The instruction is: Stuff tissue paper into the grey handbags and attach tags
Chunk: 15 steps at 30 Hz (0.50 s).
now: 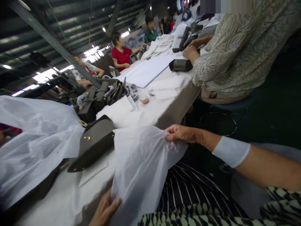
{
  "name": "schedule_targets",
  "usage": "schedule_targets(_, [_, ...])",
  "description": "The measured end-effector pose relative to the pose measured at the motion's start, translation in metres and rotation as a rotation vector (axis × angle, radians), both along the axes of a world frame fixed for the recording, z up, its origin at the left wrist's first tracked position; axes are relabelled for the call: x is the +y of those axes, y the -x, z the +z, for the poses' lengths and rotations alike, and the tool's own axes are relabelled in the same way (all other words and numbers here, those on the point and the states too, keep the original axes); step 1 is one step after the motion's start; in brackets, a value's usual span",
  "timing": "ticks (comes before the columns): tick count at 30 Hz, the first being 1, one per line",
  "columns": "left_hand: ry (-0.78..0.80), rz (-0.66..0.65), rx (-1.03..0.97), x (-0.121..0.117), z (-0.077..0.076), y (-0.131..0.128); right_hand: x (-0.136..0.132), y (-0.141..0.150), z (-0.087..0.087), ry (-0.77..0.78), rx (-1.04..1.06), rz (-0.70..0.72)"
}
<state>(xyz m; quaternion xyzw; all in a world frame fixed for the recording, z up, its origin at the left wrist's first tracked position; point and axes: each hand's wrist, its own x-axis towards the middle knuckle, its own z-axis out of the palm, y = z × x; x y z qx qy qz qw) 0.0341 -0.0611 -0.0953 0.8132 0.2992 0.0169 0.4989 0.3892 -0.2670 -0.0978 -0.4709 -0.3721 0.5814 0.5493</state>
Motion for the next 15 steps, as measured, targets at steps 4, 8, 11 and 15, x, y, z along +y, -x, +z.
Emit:
schedule_targets(4, [-0.089,-0.343,-0.013,-0.035,-0.049,-0.038,-0.051,-0.024,-0.009,0.167,-0.04,-0.106])
schedule_targets(8, [-0.433,-0.625,0.012,-0.07,-0.101,-0.075,-0.098,-0.029,-0.052,0.414,-0.381,-0.324])
schedule_targets(11, [-0.533,-0.746,0.07,-0.081,-0.118,-0.089,-0.124,-0.03,-0.059,0.631,-0.794,-0.434])
schedule_targets(15, [-0.555,-0.825,0.07,-0.087,-0.112,-0.101,-0.106,0.0,0.007,0.3,-1.294,-0.781])
